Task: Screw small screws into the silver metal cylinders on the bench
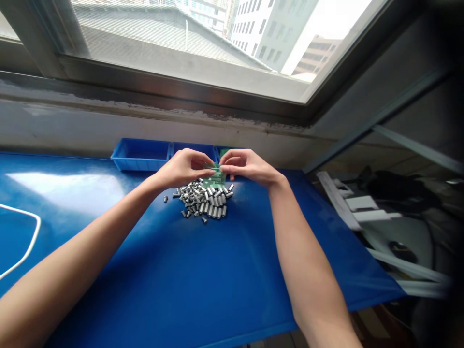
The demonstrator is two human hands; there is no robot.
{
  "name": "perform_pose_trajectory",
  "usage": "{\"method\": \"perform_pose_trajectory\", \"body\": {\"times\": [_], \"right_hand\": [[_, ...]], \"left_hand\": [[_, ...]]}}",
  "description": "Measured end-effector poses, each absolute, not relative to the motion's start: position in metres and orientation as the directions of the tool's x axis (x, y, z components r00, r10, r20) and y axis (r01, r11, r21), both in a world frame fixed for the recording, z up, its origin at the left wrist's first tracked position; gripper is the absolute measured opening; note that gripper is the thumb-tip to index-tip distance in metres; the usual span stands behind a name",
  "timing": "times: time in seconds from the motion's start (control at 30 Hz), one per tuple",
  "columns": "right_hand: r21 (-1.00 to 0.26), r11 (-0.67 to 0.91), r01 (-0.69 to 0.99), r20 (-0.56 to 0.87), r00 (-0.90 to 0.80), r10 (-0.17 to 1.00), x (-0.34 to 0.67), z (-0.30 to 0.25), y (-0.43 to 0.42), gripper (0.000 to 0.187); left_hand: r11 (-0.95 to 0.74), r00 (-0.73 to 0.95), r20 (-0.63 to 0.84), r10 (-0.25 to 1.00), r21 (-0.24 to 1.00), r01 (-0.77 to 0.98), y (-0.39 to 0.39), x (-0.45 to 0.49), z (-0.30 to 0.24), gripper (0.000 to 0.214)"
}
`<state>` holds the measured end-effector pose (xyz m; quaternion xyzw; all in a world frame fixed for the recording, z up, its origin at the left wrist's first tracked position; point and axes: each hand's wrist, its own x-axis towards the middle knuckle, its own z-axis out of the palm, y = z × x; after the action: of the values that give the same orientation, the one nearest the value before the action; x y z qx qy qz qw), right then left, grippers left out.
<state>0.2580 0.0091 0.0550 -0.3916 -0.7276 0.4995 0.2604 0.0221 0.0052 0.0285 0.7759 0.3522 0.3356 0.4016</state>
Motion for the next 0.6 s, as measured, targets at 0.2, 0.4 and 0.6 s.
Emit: {"method": "perform_pose_trajectory", "body": {"times": [0.2, 0.4, 0.6], "right_hand": [[-0.780, 0.424, 0.460, 0.329, -0.274, 0.904, 0.275, 0.060, 0.018, 0.029], [-0.400, 0.358, 0.844, 0.613, -0.045, 0.789, 0.298, 0.049, 0.028, 0.008], [-0.245, 0.209, 0.947, 0.262, -0.143, 0.954, 0.299, 0.035, 0.029, 0.028]], "left_hand": [[-0.429, 0.260, 0.358, 0.897, 0.846, 0.316, 0.005, 0.041, 0.016, 0.050], [-0.534, 0.442, 0.359, 0.822, 0.756, 0.380, 0.000, 0.047, 0.010, 0.027], [-0.656, 0.563, 0.383, 0.732, 0.618, 0.433, -0.002, 0.047, 0.003, 0.026]]}}
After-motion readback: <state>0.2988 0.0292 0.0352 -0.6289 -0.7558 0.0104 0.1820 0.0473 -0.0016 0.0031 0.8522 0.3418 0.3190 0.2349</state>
